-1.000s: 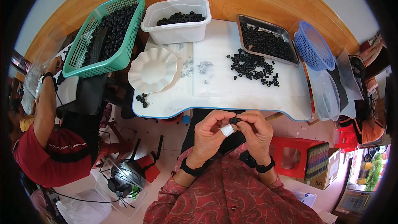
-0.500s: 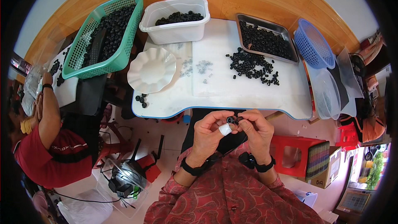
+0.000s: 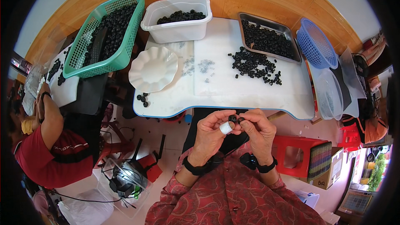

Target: Sorting and inspecting small black plastic components at an assembly table.

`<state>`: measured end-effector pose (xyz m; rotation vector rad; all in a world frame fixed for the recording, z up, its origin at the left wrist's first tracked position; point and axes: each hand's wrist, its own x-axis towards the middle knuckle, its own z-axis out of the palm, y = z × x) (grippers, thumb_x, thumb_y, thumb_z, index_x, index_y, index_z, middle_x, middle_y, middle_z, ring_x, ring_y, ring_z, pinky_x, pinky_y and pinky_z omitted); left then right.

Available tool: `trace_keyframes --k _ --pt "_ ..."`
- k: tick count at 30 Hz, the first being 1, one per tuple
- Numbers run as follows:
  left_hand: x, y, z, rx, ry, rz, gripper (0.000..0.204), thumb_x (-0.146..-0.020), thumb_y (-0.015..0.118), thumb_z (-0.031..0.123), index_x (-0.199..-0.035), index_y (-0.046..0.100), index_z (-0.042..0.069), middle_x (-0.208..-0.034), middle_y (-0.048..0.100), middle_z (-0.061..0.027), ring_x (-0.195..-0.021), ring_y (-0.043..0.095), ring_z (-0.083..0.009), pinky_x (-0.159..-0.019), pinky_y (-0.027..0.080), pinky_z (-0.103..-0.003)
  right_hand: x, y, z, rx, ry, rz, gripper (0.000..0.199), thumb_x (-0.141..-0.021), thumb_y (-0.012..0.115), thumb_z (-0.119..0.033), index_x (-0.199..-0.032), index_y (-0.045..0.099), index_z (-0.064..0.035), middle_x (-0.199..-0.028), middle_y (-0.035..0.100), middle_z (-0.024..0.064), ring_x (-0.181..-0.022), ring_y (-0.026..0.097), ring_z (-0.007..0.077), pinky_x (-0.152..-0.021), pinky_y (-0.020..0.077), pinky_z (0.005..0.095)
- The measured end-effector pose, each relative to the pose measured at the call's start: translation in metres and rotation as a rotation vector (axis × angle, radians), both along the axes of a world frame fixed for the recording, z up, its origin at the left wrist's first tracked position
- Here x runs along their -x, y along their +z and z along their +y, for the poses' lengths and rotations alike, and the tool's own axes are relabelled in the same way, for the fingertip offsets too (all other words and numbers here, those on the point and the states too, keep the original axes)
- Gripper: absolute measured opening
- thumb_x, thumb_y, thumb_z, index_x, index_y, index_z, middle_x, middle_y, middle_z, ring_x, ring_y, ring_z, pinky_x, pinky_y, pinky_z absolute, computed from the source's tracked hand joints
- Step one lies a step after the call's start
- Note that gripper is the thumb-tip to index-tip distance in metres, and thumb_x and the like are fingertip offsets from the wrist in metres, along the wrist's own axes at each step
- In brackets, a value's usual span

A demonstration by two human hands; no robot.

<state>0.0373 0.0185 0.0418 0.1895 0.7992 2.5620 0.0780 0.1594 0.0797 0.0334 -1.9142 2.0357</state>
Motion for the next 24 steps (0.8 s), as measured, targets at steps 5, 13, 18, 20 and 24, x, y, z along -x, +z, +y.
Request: trace_keyframes --k 5,13,18,20,24 --pt "-0.0004 -0.0019 0.0011 -0.019 0.002 -0.020 0.032 -0.088 0.064 -0.003 -0.119 0.059 -0.005 -0.098 0.067 -0.0128 -0.086 0.069 -0.0199 -0.077 0.061 -0.032 0.0012 -0.0019 0.0025 -0.188 -0.007 0.077 0.017 -0.089 0.063 0.005 -0.106 0.066 0.0051 -0.102 0.060 0.0087 -0.083 0.064 0.0132 -0.073 0.0541 0.0238" --pt "0.0000 -0.0046 0.0029 0.018 0.071 0.032 0.032 -0.084 0.068 -0.005 -0.115 0.063 -0.003 -0.101 0.067 -0.0114 -0.086 0.068 -0.0178 -0.077 0.059 -0.031 0.0003 -0.0024 -0.0044 -0.040 0.024 0.034 0.018 -0.089 0.063 0.007 -0.106 0.066 0.0055 -0.101 0.058 0.0092 -0.081 0.064 0.0143 -0.072 0.0538 0.0240" --pt "-0.0007 -0.0056 0.0039 0.016 0.079 0.049 0.032 -0.084 0.067 -0.007 -0.116 0.062 -0.003 -0.102 0.067 -0.0110 -0.086 0.067 -0.0167 -0.077 0.058 -0.029 0.0002 -0.0044 -0.0039 -0.033 0.017 0.041 0.018 -0.089 0.063 0.007 -0.107 0.065 0.0058 -0.101 0.058 0.0094 -0.081 0.064 0.0148 -0.072 0.0540 0.0239" --pt "-0.0013 -0.0043 0.0043 0.031 0.089 0.055 0.033 -0.084 0.066 -0.009 -0.116 0.062 -0.004 -0.103 0.067 -0.0114 -0.087 0.066 -0.0164 -0.078 0.057 -0.029 0.0001 -0.0057 -0.0034 -0.038 0.018 0.043 0.018 -0.089 0.062 0.007 -0.107 0.065 0.0060 -0.100 0.058 0.0093 -0.081 0.064 0.0147 -0.072 0.0544 0.0239" --pt "-0.0011 -0.0040 0.0037 0.182 0.150 0.153 0.032 -0.083 0.066 -0.010 -0.114 0.063 -0.004 -0.101 0.066 -0.0077 -0.086 0.063 -0.0132 -0.080 0.053 -0.026 0.0001 -0.0041 -0.0031 -0.080 0.015 0.044 0.018 -0.089 0.063 0.006 -0.107 0.065 0.0058 -0.101 0.060 0.0099 -0.083 0.064 0.0144 -0.072 0.0549 0.0239"
